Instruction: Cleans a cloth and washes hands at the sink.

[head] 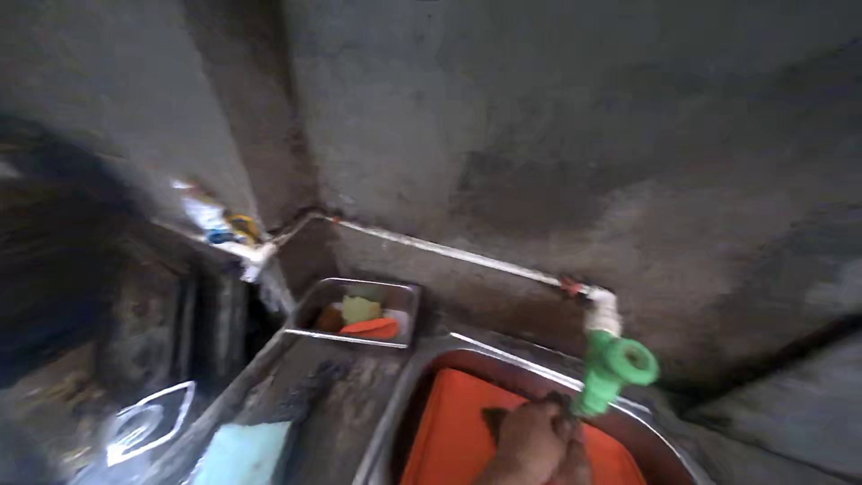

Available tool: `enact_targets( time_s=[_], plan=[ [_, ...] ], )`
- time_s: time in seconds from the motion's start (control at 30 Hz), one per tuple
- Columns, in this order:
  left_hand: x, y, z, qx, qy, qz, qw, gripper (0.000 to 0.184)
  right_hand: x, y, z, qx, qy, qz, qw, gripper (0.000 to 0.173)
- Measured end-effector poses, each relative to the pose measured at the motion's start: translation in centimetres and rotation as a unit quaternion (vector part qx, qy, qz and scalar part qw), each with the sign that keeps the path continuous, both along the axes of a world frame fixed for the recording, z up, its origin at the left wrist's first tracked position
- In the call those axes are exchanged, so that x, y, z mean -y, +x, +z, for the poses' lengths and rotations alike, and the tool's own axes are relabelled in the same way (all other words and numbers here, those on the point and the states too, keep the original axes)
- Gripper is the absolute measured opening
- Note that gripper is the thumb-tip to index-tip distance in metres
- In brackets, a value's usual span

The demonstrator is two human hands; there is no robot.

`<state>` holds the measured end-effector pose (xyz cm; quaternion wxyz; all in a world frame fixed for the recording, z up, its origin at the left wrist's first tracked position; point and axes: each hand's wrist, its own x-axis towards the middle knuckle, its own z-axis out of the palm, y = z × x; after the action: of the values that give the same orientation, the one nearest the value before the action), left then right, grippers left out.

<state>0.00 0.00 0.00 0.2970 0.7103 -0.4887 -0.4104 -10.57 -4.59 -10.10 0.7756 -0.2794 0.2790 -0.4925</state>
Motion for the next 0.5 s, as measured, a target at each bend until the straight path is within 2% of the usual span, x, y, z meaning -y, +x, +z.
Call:
enact_targets(
  time_s=[0.07, 0.13, 0.17, 0.23, 0.27, 0.3, 0.37, 0.43, 0.5],
  plan=[
    [0.7, -0.6, -2.3, -0.011, 0.024, 0.027, 0.999, 0.053, 1.1, 0.5, 1.6, 0.003, 0.121, -0.032, 0.992, 0.035],
    [1.1, -0.8, -4.9, -0.117, 0.035, 0.063, 0.991, 0.071, 1.7, 1.6, 3.4, -0.033, 0.134, -0.027, 0.99, 0.04],
    [1.5, -0.7, -5.4, -0.191, 0.027, 0.106, 0.976, 0.072, 1.3, 2.1, 4.3, -0.085, 0.119, -0.019, 0.989, 0.035],
    [2.8, -0.1, -5.5, -0.336, -0.01, 0.193, 0.922, 0.062, -0.8, 3.5, 5.9, -0.229, 0.071, -0.018, 0.971, 0.027],
    [3.3, 0.2, -5.5, -0.379, -0.037, 0.223, 0.897, 0.055, -2.2, 3.9, 6.5, -0.281, 0.033, -0.02, 0.959, 0.032],
    [3.6, 0.4, -5.4, -0.387, -0.062, 0.236, 0.889, 0.047, -3.1, 3.9, 6.4, -0.298, -0.008, -0.021, 0.954, 0.041],
    [3.6, -0.6, -5.0, -0.304, -0.068, 0.211, 0.927, 0.034, -2.1, 3.4, 4.1, -0.274, -0.051, -0.055, 0.959, 0.053],
    [3.0, -2.3, -4.8, -0.22, -0.049, 0.131, 0.965, 0.032, 1.2, 2.0, 1.0, -0.211, -0.015, -0.129, 0.969, 0.044],
    [2.6, -2.9, -4.2, -0.204, -0.041, 0.049, 0.977, 0.04, 2.5, 1.1, 0.7, -0.152, 0.053, -0.151, 0.975, 0.037]
  ],
)
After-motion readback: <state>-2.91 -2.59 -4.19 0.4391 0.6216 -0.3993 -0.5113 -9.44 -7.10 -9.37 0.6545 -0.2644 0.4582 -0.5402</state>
